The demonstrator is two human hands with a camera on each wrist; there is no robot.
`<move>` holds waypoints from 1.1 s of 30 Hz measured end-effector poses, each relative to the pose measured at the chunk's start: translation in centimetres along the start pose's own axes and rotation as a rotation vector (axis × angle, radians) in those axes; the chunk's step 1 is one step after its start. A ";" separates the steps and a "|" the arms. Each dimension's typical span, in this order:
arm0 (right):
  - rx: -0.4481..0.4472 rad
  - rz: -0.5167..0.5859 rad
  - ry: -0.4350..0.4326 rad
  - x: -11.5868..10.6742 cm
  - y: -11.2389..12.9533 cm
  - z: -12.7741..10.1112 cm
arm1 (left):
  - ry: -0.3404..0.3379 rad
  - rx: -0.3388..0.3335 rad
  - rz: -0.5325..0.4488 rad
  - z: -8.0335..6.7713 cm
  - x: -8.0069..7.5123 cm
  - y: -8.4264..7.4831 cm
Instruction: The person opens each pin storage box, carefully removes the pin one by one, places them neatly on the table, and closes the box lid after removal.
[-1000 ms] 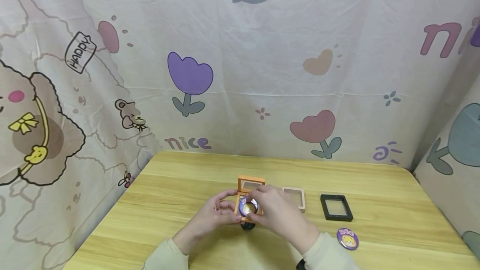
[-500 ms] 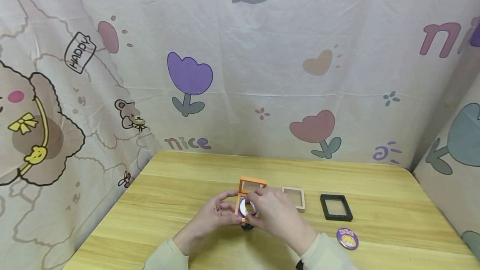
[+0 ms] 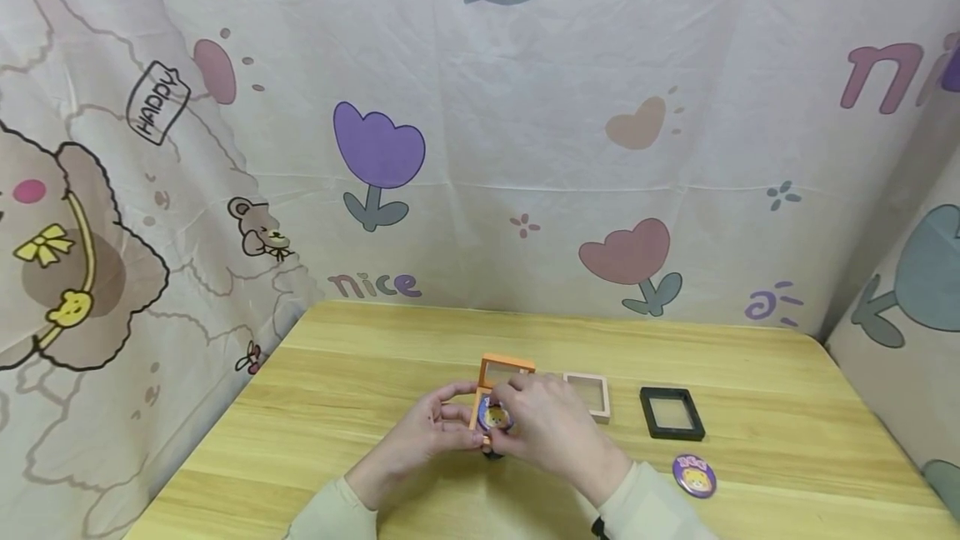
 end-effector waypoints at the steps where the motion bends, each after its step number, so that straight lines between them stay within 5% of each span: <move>1: 0.000 0.004 -0.001 0.0 0.0 0.0 | -0.001 -0.001 -0.002 0.0 0.0 0.0; 11: 0.038 0.116 0.010 0.0 -0.1 0.3 | -0.041 -0.003 0.002 -0.9 -1.6 0.0; 19: 0.075 0.155 0.019 0.1 -0.4 0.7 | -0.109 0.027 0.015 -1.9 -4.6 -0.5; 25: 0.133 0.175 0.107 0.7 -0.4 1.3 | -0.149 0.058 0.014 -3.3 -7.1 -1.0; 33: 0.066 0.174 0.110 3.2 0.5 2.5 | -0.225 0.087 0.056 -5.8 -9.4 -2.2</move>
Point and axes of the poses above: each hand's wrist, its own z-axis towards the middle knuckle, its own x-axis out of the palm, y = z × x, the point moved 1 cm from there along z, towards the middle knuckle, and after that the axes turned 2 degrees about y, right-handed, at the moved point
